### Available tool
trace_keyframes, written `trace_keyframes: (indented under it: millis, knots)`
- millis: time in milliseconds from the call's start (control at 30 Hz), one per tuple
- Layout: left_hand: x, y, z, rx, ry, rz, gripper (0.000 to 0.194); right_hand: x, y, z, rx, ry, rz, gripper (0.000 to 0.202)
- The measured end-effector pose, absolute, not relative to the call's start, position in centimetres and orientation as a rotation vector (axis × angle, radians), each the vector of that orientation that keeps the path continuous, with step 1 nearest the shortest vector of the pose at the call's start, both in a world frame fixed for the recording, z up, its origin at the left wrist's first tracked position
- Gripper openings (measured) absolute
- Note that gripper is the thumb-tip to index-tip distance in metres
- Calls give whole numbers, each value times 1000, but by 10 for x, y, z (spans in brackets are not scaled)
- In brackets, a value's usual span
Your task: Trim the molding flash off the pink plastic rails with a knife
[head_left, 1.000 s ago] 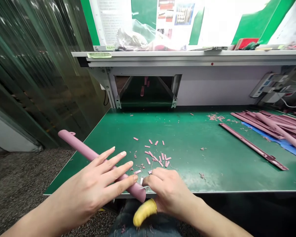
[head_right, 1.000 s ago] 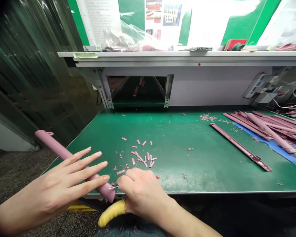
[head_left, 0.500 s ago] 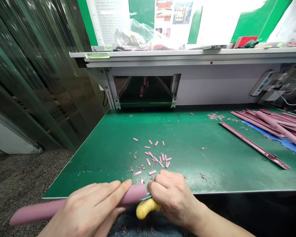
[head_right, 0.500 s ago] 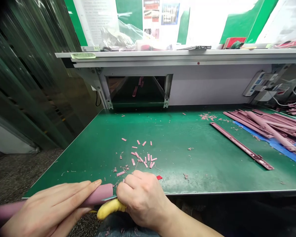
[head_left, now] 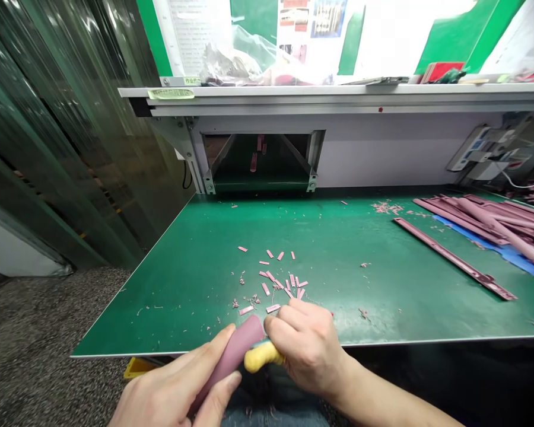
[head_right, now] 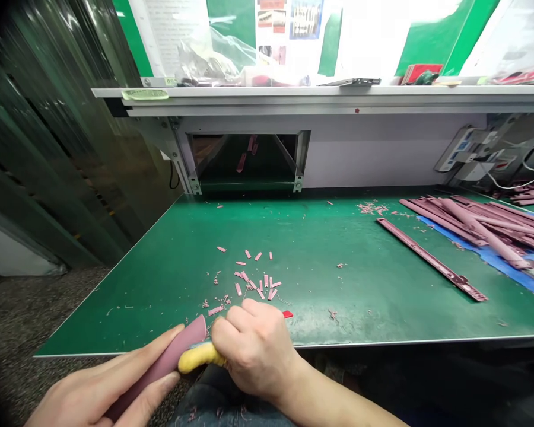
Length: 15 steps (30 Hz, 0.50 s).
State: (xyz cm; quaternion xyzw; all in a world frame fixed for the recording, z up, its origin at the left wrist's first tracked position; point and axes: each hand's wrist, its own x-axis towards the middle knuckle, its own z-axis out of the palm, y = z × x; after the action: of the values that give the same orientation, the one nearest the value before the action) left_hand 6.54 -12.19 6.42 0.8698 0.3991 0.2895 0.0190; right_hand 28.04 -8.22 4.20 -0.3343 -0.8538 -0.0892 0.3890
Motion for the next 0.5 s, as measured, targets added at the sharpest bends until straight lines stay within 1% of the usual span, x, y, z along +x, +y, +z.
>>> trace_keyframes:
  millis: [133,200,300,400,500]
  knots:
    - [55,-111,75,2734,1136,737,57,288,-77,42,-777,-2232,-135,56]
    - [45,-101,86,2912,1057,628,55,295,-72,46,-687,-2277,-33,61]
    - [35,-85,107,3191,795,333,54,301,-66,53,-628,-2372,24,66]
    - [37,-74,123,3299,556,165,54,299,-63,58,-612,-2504,-38,61]
    - [40,-71,130,3337,449,205,50,297,-62,59,-537,-2584,-58,55]
